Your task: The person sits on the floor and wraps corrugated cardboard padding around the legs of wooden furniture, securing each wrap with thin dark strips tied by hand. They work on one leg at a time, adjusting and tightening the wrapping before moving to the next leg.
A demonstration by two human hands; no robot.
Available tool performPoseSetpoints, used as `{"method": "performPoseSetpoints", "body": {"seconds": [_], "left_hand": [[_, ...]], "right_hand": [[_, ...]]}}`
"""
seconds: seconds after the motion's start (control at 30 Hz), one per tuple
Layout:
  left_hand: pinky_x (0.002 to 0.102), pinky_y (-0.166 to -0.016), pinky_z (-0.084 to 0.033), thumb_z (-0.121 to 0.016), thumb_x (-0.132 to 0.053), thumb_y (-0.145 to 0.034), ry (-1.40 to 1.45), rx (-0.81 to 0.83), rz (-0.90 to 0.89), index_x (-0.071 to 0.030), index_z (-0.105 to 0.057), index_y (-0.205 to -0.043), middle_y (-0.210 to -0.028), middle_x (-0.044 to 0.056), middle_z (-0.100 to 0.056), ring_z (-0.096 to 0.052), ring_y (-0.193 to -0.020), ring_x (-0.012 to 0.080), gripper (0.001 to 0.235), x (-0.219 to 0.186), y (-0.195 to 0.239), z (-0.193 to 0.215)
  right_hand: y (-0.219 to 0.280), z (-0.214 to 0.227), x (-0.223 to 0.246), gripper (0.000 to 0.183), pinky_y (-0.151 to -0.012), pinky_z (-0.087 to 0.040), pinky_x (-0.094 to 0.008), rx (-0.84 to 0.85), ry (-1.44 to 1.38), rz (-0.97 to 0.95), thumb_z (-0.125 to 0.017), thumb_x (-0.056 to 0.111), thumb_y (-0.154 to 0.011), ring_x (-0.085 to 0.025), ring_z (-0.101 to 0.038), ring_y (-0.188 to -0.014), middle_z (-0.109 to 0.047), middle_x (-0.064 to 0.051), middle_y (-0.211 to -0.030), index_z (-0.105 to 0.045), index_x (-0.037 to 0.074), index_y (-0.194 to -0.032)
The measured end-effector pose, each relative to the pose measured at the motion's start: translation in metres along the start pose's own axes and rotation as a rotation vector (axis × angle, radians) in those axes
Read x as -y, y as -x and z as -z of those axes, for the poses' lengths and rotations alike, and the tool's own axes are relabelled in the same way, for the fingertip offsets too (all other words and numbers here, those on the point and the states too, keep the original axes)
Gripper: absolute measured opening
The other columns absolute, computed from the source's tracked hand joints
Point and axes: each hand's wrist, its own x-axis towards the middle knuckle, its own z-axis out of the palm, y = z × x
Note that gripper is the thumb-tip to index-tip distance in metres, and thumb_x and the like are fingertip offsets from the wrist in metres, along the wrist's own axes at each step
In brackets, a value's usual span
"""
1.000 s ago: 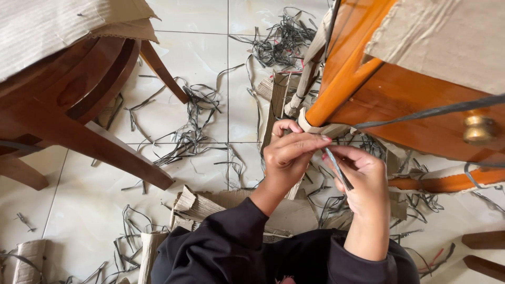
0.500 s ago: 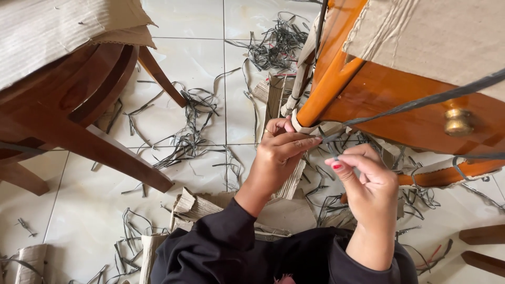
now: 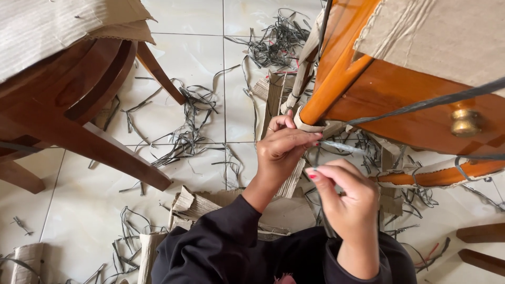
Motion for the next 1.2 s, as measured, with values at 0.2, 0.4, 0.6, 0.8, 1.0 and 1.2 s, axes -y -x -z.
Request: {"method": "performPoseSetpoints", "body": {"seconds": [0.2, 0.4, 0.6, 0.8, 1.0, 1.2], "left_hand": [[0.04, -0.115, -0.039, -0.072, -0.007, -0.085, -0.006, 0.047, -0.047, -0.01, -0.075, -0.096, -0.086, -0.001, -0.069, -0.049, -0.103, 0.0216, 0.012, -0.009, -0.005, 0.006], [0.044, -0.119, -0.038, -0.073, -0.012, -0.093, 0.066, -0.02, -0.091, -0.01, -0.073, -0.094, -0.088, 0.001, -0.068, -0.049, -0.102, 0.0235, 0.002, 0.004, -0.003, 0.0], [0.044, -0.119, -0.037, -0.068, -0.021, -0.1, 0.209, -0.089, -0.09, -0.012, -0.076, -0.099, -0.089, 0.001, -0.07, -0.048, -0.101, 0.0205, 0.013, 0.006, -0.004, -0.003], [0.044, -0.112, -0.048, -0.072, -0.015, -0.097, 0.146, -0.067, -0.05, -0.008, -0.076, -0.102, -0.078, 0.003, -0.07, -0.058, -0.093, 0.0206, 0.01, -0.004, -0.016, 0.013], [0.044, -0.098, -0.055, -0.071, -0.008, -0.092, 0.251, 0.109, 0.033, -0.003, -0.055, -0.127, -0.085, 0.009, -0.073, -0.071, -0.085, 0.0231, 0.038, -0.018, -0.016, 0.027], [0.044, -0.101, -0.053, -0.07, 0.008, -0.089, 0.254, 0.04, 0.012, -0.002, -0.046, -0.119, -0.11, 0.011, -0.063, -0.065, -0.109, 0.0256, 0.041, -0.005, -0.011, 0.022]], "right_hand": [[-0.005, -0.02, 0.002, 0.008, -0.06, -0.046, -0.026, -0.054, 0.072, 0.121, -0.072, -0.002, -0.091, -0.015, -0.056, -0.067, -0.067, -0.009, -0.097, -0.069, -0.004, -0.098], [-0.017, -0.028, -0.021, 0.02, -0.075, -0.056, -0.031, -0.17, 0.09, 0.242, -0.064, -0.009, -0.095, -0.025, -0.066, -0.093, -0.066, -0.014, -0.118, -0.07, 0.0, -0.113], [-0.022, -0.037, -0.054, 0.009, -0.066, -0.059, -0.034, -0.36, 0.079, 0.418, -0.085, -0.005, -0.088, -0.024, -0.072, -0.076, -0.072, -0.01, -0.085, -0.079, 0.001, -0.09], [-0.033, -0.042, -0.062, 0.015, -0.058, -0.058, -0.033, -0.38, 0.047, 0.652, -0.077, -0.018, -0.088, -0.02, -0.065, -0.063, -0.065, -0.01, -0.075, -0.082, -0.005, -0.089], [-0.032, -0.041, -0.084, 0.011, -0.063, -0.052, -0.032, -0.343, 0.076, 0.61, -0.07, -0.013, -0.098, -0.018, -0.056, -0.066, -0.058, -0.01, -0.082, -0.077, -0.005, -0.102], [-0.018, -0.029, -0.074, 0.004, -0.064, -0.053, -0.032, -0.056, -0.117, 0.017, -0.065, -0.001, -0.101, -0.018, -0.059, -0.065, -0.065, -0.013, -0.086, -0.069, -0.002, -0.099]]}}
